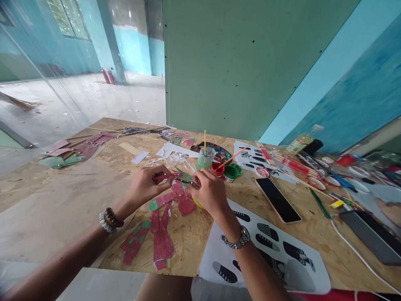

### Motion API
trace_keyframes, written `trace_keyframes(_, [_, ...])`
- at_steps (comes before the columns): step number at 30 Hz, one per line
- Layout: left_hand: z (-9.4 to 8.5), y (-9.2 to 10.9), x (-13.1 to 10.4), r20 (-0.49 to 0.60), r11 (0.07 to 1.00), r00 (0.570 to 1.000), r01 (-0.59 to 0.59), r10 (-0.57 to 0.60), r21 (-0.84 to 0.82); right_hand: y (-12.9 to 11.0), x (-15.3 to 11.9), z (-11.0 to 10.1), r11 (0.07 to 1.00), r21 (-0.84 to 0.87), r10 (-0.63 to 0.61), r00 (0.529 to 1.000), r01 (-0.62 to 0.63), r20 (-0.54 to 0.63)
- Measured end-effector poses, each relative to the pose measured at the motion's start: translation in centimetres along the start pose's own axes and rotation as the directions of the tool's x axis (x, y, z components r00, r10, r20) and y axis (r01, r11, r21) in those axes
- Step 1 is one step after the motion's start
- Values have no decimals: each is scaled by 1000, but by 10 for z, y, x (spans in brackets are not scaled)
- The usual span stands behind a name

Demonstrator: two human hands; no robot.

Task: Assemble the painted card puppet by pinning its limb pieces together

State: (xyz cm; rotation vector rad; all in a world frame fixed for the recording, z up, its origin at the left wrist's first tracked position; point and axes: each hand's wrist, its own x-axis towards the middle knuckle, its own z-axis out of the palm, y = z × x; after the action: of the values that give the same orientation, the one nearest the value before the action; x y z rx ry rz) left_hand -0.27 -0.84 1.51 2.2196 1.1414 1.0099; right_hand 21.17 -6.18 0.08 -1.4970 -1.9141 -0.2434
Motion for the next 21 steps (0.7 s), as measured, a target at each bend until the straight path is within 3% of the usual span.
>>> trace_keyframes(21, [1, 2, -1, 2, 999, 1000, -9, 9, -31, 5, -3, 5, 999, 16, 29, 999, -29, 18])
